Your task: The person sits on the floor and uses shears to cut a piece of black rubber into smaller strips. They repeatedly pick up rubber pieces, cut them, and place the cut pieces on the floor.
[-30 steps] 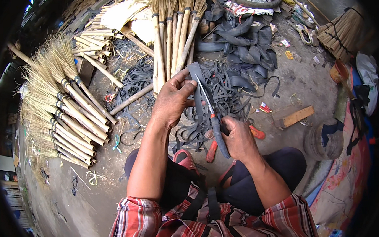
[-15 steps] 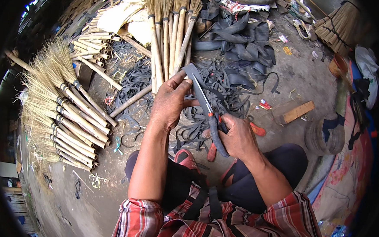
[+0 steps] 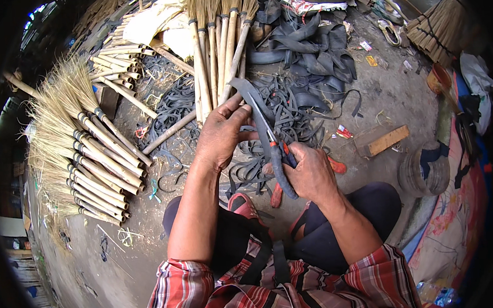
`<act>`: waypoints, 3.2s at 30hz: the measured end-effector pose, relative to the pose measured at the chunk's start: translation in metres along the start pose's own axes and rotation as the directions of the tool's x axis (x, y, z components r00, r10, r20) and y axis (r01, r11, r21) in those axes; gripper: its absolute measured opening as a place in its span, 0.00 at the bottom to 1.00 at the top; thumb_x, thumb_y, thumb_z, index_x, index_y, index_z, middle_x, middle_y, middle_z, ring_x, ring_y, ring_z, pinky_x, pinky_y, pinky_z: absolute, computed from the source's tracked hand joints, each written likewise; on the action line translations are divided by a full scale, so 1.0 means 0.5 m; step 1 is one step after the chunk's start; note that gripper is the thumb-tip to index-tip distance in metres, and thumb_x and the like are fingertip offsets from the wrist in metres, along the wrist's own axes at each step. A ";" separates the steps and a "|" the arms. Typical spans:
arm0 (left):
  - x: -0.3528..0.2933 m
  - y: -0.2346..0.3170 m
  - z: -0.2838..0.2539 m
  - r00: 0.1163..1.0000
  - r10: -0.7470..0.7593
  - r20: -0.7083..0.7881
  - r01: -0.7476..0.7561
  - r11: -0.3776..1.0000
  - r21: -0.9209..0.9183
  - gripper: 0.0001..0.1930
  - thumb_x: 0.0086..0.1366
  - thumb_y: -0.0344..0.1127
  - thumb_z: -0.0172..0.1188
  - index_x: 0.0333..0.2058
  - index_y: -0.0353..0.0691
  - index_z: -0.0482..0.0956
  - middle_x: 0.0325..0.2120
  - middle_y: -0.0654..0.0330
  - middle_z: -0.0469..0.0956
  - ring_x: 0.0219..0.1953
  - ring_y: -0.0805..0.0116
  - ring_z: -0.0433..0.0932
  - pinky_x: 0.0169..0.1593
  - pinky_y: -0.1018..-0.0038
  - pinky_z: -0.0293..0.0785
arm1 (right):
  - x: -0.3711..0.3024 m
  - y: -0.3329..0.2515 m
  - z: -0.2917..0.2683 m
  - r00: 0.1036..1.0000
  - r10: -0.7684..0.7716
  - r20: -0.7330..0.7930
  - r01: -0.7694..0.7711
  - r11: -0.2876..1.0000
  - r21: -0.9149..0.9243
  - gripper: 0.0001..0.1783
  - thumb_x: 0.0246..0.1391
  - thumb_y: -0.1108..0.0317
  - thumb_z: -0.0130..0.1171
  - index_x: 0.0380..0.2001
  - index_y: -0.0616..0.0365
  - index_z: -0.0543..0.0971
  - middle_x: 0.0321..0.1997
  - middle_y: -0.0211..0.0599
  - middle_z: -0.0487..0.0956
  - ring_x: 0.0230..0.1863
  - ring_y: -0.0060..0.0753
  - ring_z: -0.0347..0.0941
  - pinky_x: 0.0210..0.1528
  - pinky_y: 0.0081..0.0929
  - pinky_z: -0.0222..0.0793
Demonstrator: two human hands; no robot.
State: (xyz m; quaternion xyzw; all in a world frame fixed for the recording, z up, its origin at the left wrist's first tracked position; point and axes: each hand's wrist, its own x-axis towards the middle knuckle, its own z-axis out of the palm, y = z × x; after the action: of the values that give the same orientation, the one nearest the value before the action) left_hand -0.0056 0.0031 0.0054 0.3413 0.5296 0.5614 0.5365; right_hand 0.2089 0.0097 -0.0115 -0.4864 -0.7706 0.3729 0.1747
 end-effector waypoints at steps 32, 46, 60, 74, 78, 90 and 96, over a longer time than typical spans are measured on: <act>-0.002 -0.005 0.012 1.000 0.013 0.005 -0.013 1.000 -0.007 0.19 0.76 0.32 0.55 0.63 0.35 0.76 0.44 0.65 0.83 0.40 0.78 0.81 0.38 0.78 0.84 | 0.002 -0.006 0.011 0.998 -0.024 -0.063 0.026 0.999 0.031 0.30 0.48 0.44 0.78 0.27 0.62 0.78 0.20 0.46 0.77 0.21 0.47 0.76 0.30 0.43 0.69; -0.002 -0.008 0.017 1.000 -0.002 0.018 0.000 0.996 0.088 0.22 0.77 0.31 0.54 0.66 0.39 0.74 0.43 0.67 0.83 0.37 0.80 0.79 0.39 0.80 0.82 | 0.008 -0.001 0.018 0.997 -0.017 -0.072 0.019 0.999 0.030 0.32 0.47 0.42 0.78 0.28 0.63 0.79 0.21 0.49 0.77 0.23 0.49 0.75 0.31 0.43 0.69; 0.005 -0.023 0.011 0.995 0.015 0.103 -0.026 0.994 0.109 0.21 0.76 0.30 0.55 0.66 0.39 0.75 0.39 0.68 0.83 0.37 0.81 0.78 0.42 0.79 0.80 | 0.015 0.016 0.026 0.998 -0.039 -0.047 0.043 0.995 0.090 0.31 0.53 0.42 0.76 0.31 0.63 0.79 0.21 0.41 0.78 0.23 0.35 0.73 0.32 0.40 0.69; 0.032 -0.086 0.000 0.991 0.080 0.103 -0.124 0.817 0.563 0.12 0.68 0.38 0.69 0.31 0.33 0.84 0.25 0.64 0.76 0.30 0.75 0.72 0.35 0.71 0.69 | 0.007 0.016 0.012 0.999 -0.043 0.017 0.037 0.960 0.276 0.29 0.56 0.45 0.73 0.33 0.65 0.81 0.22 0.49 0.81 0.25 0.49 0.81 0.34 0.43 0.73; 0.034 -0.072 0.003 0.997 0.010 0.072 -0.052 0.791 0.610 0.14 0.70 0.40 0.68 0.32 0.34 0.85 0.24 0.64 0.77 0.27 0.76 0.71 0.31 0.72 0.68 | 0.006 0.008 -0.002 0.998 -0.045 -0.053 0.067 0.814 0.576 0.20 0.62 0.52 0.71 0.34 0.59 0.80 0.24 0.27 0.76 0.23 0.20 0.69 0.27 0.24 0.64; 0.090 -0.084 -0.019 0.953 0.123 -0.279 -0.016 0.934 0.356 0.35 0.70 0.39 0.68 0.69 0.27 0.66 0.60 0.46 0.77 0.50 0.66 0.80 0.51 0.72 0.78 | -0.061 0.009 -0.216 0.853 0.212 -0.476 0.308 0.533 0.788 0.30 0.69 0.40 0.57 0.39 0.62 0.79 0.19 0.28 0.71 0.19 0.19 0.66 0.23 0.18 0.62; 0.190 -0.245 0.010 0.979 -0.083 -0.188 0.163 0.871 0.463 0.45 0.66 0.50 0.72 0.71 0.30 0.62 0.65 0.38 0.72 0.67 0.51 0.72 0.68 0.65 0.69 | -0.065 0.057 -0.255 0.805 0.233 -0.546 0.357 0.546 0.758 0.30 0.67 0.38 0.58 0.39 0.61 0.79 0.18 0.29 0.71 0.19 0.20 0.66 0.23 0.17 0.61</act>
State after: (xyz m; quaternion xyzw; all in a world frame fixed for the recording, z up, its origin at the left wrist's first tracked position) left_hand 0.0105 0.0791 -0.1290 0.3812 0.7137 0.4044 0.4263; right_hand 0.3222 0.0401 0.0548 -0.4038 -0.4209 0.5153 0.6279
